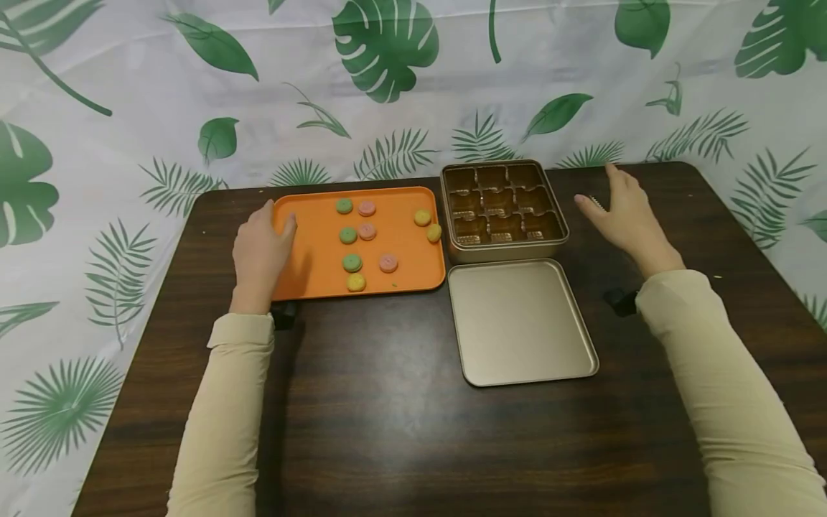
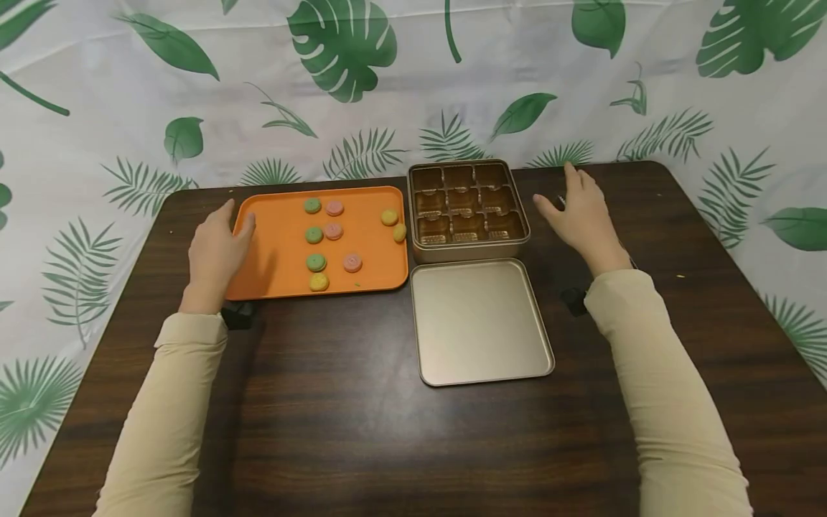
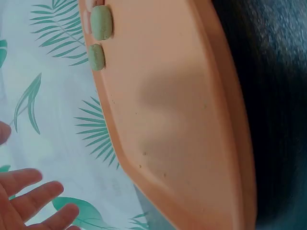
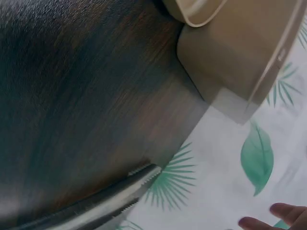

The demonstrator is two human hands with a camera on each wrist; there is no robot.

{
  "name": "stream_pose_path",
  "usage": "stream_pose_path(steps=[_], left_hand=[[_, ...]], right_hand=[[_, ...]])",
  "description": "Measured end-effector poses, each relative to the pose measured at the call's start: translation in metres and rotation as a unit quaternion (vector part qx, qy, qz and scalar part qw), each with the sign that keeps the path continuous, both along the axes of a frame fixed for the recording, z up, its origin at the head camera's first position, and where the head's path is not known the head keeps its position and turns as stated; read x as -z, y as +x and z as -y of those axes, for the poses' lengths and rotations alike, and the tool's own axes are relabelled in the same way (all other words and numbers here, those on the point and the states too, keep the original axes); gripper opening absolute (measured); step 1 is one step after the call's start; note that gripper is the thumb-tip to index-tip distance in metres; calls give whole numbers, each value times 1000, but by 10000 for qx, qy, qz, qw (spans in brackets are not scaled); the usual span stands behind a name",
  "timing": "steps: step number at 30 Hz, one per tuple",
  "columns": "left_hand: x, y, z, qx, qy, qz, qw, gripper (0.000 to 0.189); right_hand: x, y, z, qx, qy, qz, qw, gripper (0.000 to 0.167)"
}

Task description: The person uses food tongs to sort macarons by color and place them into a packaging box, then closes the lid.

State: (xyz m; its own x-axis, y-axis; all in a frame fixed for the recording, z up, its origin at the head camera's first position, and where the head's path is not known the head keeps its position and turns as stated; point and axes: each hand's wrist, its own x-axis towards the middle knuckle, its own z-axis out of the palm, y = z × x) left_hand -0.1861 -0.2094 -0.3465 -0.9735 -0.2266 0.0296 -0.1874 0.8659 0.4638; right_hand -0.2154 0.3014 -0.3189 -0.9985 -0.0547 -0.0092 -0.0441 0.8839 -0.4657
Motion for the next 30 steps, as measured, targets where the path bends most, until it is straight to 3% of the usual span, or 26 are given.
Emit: stream_pose_path(steps=[4, 10, 15, 22, 30], left_hand=[[2, 4, 5, -215, 685, -166, 9973, 55], [10, 8, 18, -479, 1230, -343, 9907, 46], [16, 10, 29, -637, 1701, -197, 9832, 44], [24, 12, 37, -751, 1950, 24, 9779, 48], [29, 13, 39, -857, 2535, 335, 9630, 50]], right_hand=[[-2, 2, -10, 318, -319, 348, 9984, 83], [3, 8, -32, 756, -486, 535, 9945, 81], [11, 14, -49, 928, -437, 609, 9929, 78], [23, 20, -65, 927, -176, 678, 9932, 70], [35, 23, -79, 1084, 3, 843, 9905, 67]])
